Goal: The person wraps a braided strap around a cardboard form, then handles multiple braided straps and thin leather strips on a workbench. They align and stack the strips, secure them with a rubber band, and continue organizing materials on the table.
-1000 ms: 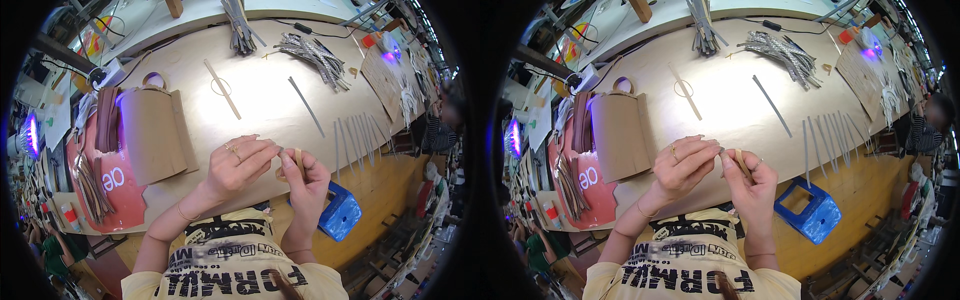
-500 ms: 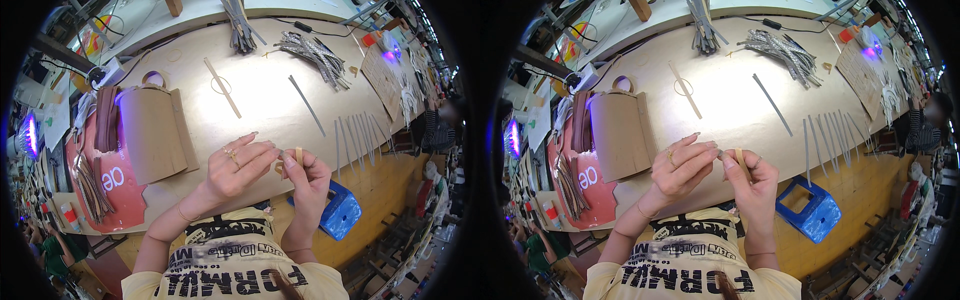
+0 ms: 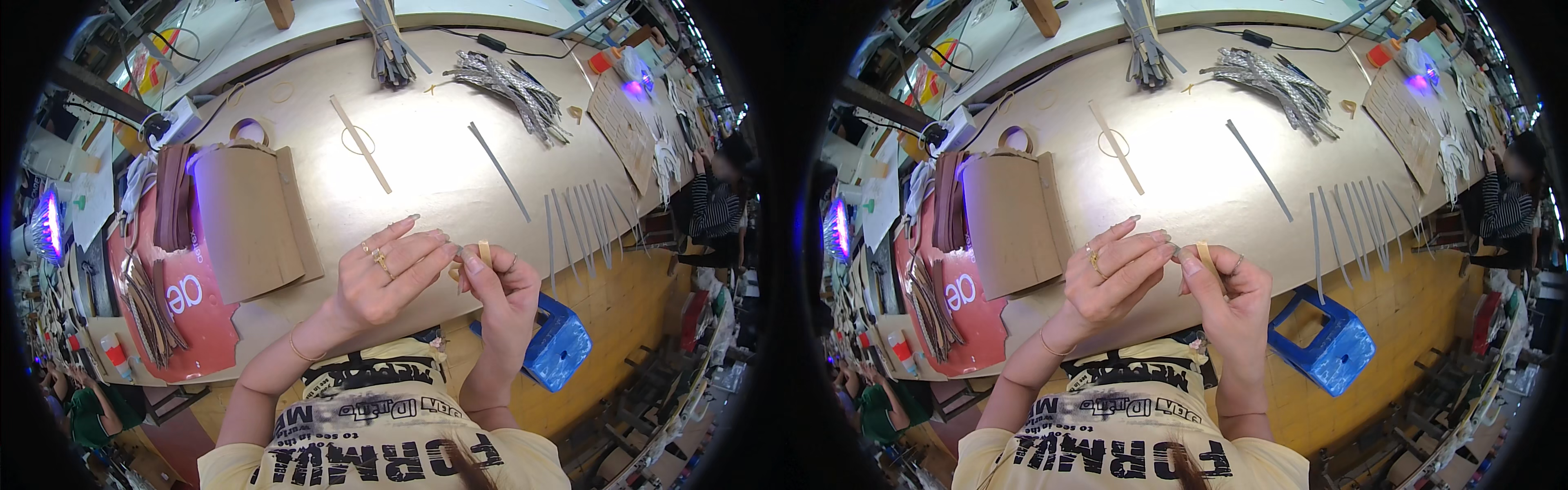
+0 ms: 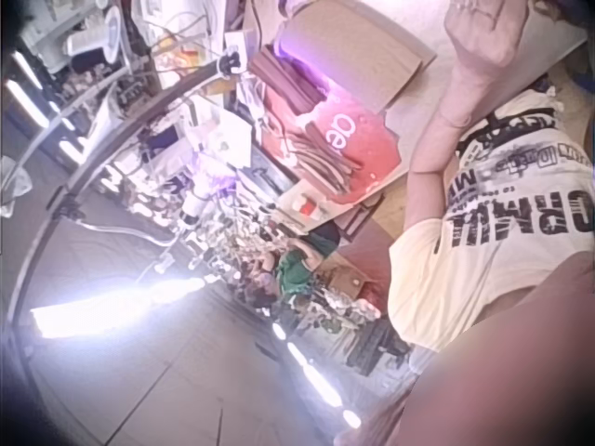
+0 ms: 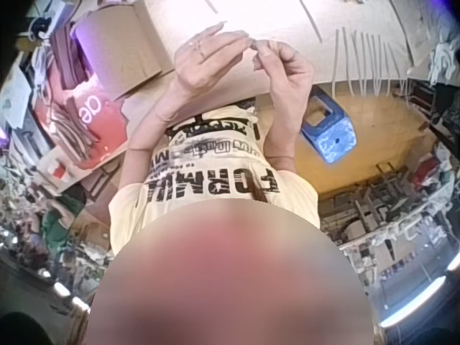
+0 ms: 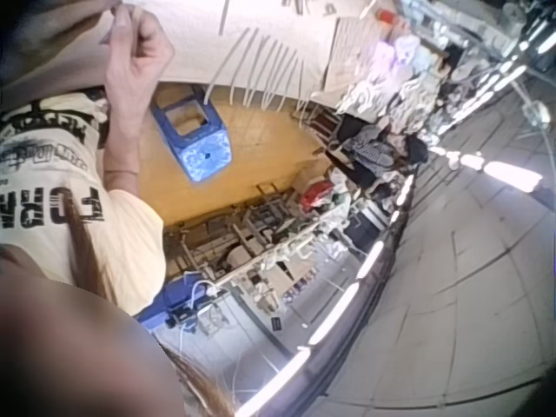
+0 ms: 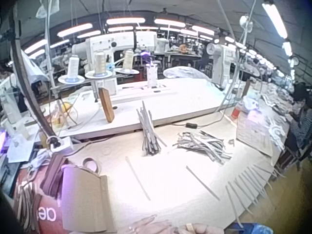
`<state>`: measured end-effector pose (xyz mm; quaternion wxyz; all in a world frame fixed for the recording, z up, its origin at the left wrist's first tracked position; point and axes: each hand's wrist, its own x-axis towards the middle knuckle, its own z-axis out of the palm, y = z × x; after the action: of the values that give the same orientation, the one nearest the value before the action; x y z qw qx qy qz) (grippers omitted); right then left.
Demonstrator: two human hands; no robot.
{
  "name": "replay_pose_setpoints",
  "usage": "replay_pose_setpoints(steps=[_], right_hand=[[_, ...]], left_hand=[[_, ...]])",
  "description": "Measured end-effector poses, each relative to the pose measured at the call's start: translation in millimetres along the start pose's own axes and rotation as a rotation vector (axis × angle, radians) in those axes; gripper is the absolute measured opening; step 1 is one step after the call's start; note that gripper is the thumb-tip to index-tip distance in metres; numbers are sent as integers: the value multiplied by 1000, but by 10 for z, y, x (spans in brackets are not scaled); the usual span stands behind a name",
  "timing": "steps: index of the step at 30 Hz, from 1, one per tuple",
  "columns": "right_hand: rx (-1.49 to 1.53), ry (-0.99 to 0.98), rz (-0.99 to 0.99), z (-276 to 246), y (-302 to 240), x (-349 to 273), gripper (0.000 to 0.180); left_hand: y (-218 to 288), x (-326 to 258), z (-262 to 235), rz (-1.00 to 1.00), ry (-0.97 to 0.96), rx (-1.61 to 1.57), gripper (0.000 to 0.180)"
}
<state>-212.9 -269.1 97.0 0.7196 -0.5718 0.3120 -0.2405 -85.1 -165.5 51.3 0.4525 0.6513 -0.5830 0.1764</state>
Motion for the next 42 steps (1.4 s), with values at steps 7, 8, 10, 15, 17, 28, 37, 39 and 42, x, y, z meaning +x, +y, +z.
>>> replay_pose_setpoints(steps=[7, 8, 10, 15, 17, 28, 37, 39, 42], right_hand=[[15, 21, -11, 10, 22, -5, 13], [15, 20, -10, 10, 22, -6, 13], [25, 20, -7, 8, 26, -8, 12], [-66, 18, -80, -24, 68, -3, 11], [-139, 2, -140, -32, 96, 2, 11], [-359, -109, -395, -70, 205, 49, 8], [811, 34, -596, -993, 28, 19, 12], [1100, -209, -576, -1250, 3, -8, 9], [1284, -304, -536, -1564, -7, -44, 7]], left_hand=[[13, -4, 17, -9, 1, -5, 25], [11, -3, 20, -11, 1, -5, 25], [17, 8, 22, -14, 2, -12, 26], [99, 83, -4, -201, -12, -263, 26], [151, 110, -53, -383, -38, -391, 23], [74, 145, -124, -811, -69, -777, 10], [-197, -64, -19, -1405, 360, -1410, 14], [-226, -112, -14, -1413, 375, -1388, 15], [-258, -159, -33, -1341, 399, -1329, 17]])
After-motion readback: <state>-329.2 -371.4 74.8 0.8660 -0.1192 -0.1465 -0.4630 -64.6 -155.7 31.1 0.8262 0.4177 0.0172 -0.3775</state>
